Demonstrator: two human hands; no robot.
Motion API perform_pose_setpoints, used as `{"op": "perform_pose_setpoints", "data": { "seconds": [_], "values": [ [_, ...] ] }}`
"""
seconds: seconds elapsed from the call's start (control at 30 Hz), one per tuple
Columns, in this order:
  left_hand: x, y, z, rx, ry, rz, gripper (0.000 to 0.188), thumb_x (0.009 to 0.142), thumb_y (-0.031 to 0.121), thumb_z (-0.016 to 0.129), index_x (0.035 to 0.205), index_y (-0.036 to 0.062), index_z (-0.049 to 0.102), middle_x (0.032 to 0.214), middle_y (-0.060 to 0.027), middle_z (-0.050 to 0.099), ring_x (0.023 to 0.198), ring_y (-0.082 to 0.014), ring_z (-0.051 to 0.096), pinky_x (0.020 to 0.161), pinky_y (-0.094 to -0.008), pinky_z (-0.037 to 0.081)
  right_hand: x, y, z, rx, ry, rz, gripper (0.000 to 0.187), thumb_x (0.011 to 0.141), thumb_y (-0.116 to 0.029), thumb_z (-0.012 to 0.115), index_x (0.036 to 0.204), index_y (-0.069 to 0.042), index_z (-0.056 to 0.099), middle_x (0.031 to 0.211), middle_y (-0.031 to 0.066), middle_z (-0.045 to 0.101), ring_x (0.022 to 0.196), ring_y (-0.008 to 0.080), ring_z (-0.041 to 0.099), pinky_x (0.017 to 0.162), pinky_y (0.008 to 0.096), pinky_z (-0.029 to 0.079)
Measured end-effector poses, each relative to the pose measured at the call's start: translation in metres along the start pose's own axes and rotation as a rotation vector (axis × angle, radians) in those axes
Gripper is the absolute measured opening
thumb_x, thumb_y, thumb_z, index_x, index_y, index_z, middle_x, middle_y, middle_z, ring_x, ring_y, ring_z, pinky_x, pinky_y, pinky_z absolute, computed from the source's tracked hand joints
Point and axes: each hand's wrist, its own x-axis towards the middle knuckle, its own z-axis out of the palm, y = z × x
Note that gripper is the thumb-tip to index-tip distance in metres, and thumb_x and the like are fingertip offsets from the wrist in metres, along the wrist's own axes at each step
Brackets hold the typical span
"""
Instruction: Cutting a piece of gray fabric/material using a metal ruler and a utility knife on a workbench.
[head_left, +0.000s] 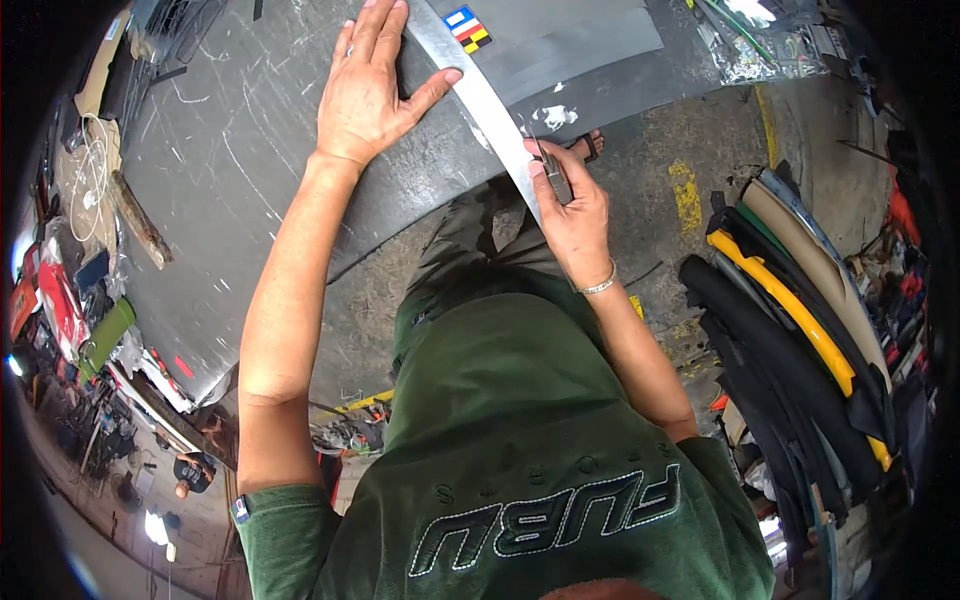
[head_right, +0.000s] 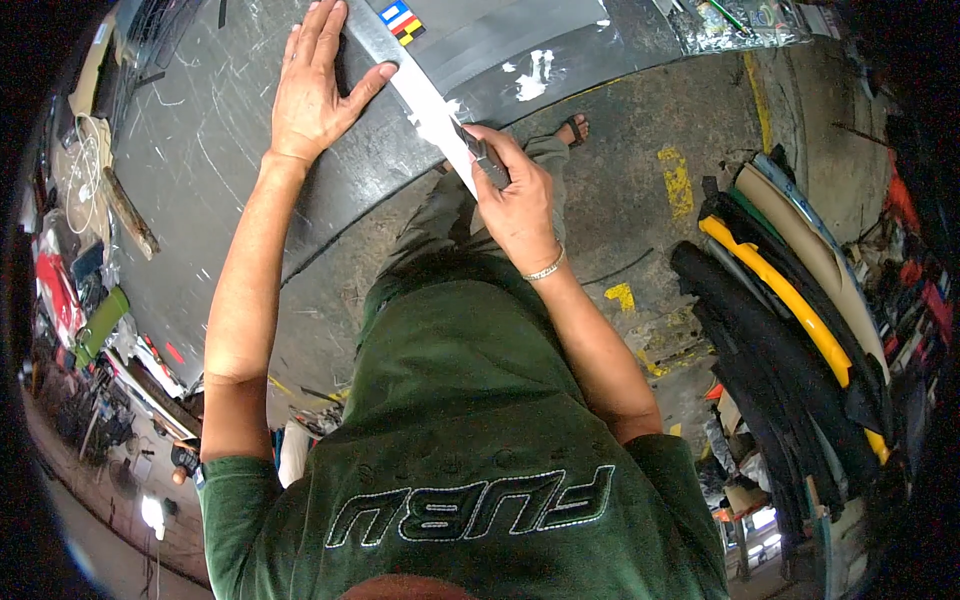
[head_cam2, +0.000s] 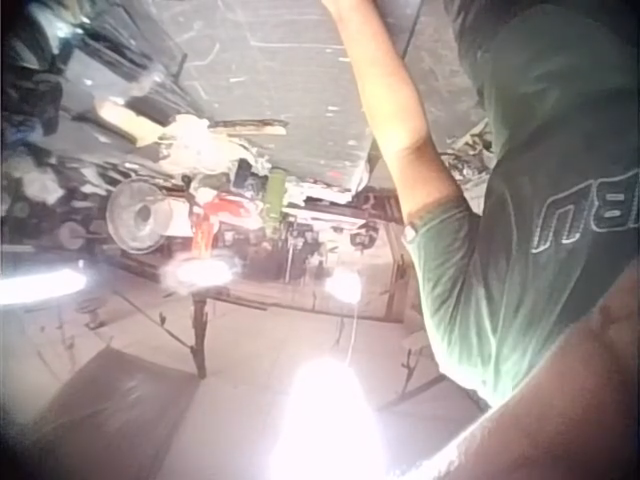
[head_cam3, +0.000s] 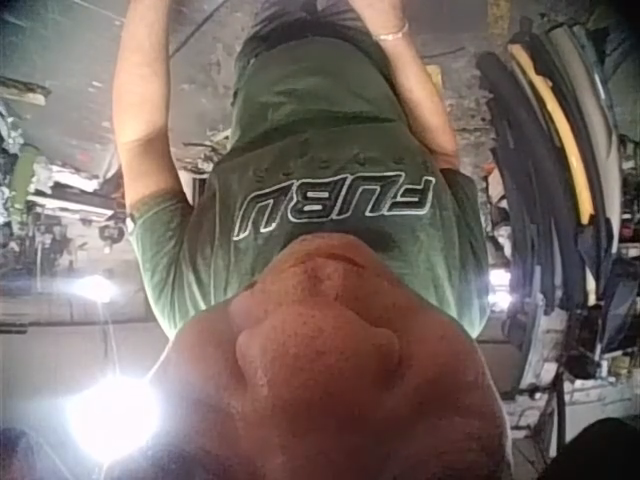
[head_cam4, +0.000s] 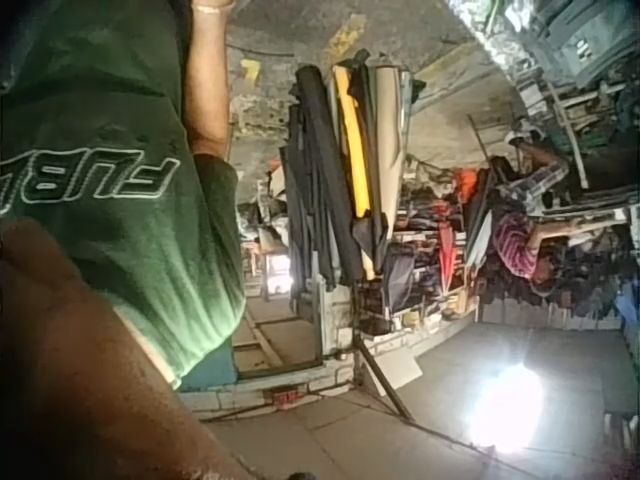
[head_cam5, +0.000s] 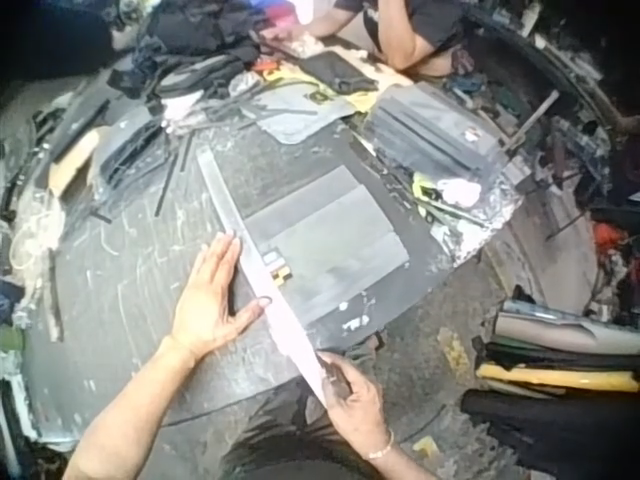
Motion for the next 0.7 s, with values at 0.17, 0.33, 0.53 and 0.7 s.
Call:
{"op": "perform_pose_setpoints", "data": {
  "seconds": [0.17,0.33,0.53,0.7],
  "values": [
    [0.000,-0.001,-0.001,-0.007,0.006,-0.003,0.096,0.083,0.048,0.077,0.152,-0.0064,0.038,0.156,-0.0299,0.039,0.149,-0.0440,0.034,0.125,-0.0518,0.024,0.002,0.003,0.000,-0.017,-0.010,-0.059,0.032,0.093,0.001,0.066,0.124,-0.005,0.067,0.110,0.0116,0.073,0.101,0.0201,0.074,0.087,0.0295,0.054],
    [0.000,0.000,-0.001,-0.006,-0.010,-0.026,0.098,0.082,0.050,0.077,0.152,-0.0063,0.037,0.156,-0.0297,0.040,0.149,-0.0430,0.035,0.125,-0.0519,0.024,0.000,0.000,-0.001,-0.005,-0.008,-0.063,0.032,0.093,0.002,0.067,0.123,-0.005,0.068,0.109,0.0114,0.074,0.101,0.0178,0.073,0.088,0.0292,0.054],
    [-0.003,-0.010,0.011,0.020,0.169,0.081,0.094,0.087,0.065,0.069,0.148,-0.0043,0.046,0.153,-0.0230,0.047,0.147,-0.0356,0.041,0.125,-0.0507,0.027,-0.001,0.002,0.000,-0.008,-0.005,-0.051,0.023,0.102,-0.012,0.065,0.123,-0.005,0.070,0.112,0.0055,0.076,0.102,0.0097,0.068,0.091,0.0272,0.052],
    [-0.003,-0.013,0.015,0.054,0.168,0.082,0.098,0.086,0.068,0.069,0.148,-0.0044,0.046,0.152,-0.0233,0.048,0.147,-0.0351,0.041,0.125,-0.0507,0.027,-0.001,0.000,0.000,-0.009,0.007,-0.030,0.023,0.101,-0.012,0.066,0.123,-0.005,0.071,0.113,0.0055,0.076,0.104,0.0106,0.068,0.093,0.0279,0.052]
  ]
}}
